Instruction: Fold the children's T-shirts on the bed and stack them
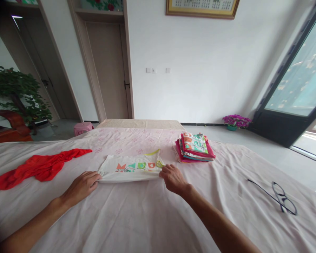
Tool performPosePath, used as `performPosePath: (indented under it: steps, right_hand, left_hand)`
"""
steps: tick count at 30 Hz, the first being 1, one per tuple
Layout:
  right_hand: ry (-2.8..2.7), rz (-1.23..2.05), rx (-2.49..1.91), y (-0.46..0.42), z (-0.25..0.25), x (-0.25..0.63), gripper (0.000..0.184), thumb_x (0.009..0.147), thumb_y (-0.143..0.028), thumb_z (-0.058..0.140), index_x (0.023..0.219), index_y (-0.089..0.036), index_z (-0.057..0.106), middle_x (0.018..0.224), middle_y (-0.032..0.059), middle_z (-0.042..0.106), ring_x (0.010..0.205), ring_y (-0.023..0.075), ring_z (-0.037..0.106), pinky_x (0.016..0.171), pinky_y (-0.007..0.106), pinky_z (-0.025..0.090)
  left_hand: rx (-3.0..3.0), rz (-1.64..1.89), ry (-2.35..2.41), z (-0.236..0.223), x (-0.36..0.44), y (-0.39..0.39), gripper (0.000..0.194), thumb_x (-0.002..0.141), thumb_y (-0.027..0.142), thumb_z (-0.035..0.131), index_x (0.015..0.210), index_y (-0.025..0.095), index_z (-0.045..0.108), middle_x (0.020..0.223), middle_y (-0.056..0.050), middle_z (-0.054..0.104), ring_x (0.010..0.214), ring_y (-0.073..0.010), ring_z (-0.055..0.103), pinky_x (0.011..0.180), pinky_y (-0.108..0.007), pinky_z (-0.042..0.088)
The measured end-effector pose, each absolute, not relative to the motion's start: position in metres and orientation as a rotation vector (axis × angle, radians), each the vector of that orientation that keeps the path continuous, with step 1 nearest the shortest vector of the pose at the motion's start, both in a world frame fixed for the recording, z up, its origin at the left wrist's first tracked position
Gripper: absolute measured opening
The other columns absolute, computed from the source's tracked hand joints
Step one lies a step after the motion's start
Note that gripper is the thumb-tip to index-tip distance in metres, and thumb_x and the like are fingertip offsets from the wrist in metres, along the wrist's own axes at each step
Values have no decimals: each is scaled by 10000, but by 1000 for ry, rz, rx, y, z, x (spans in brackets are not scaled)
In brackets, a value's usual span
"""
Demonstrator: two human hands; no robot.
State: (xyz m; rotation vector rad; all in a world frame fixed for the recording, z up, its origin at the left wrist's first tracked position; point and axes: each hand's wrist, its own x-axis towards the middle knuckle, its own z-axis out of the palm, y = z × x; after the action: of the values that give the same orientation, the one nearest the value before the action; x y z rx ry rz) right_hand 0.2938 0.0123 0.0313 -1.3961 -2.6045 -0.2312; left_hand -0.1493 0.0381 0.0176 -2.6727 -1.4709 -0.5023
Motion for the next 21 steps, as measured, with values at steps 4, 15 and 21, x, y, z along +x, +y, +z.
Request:
performPosePath:
  steps: [4,15,21]
  right_hand:
    - [-2614,-3,-1392,-22,43,292,291,733,-62,492,867,-229,689,841,40,652,829,191,543,768,323,366]
    - [-2591,102,-1275,-5,9,246,575,977,-404,431,1501,-178,357,1538,134,370,1411,269,342,1162,459,261]
    - [-2189,268,-1527,24,17,264,356,983,-279,375,1182,-218,664,1176,83,678,1087,198,618,946,297,446]
  left_hand:
    - [-2721,-383,-1639,23,-146,9,275,735,105,536,910,251,689,940,-29,711,942,-225,634,912,-376,445]
    - [-2531,-557,-1689,-29,-84,51,550,935,471,430,1391,175,513,1475,-149,478,1392,-295,396,1131,-471,327]
    - [-2412,-491,-1705,-49,-90,49,574,939,473,428,1435,186,467,1509,-166,428,1408,-315,366,1147,-500,270]
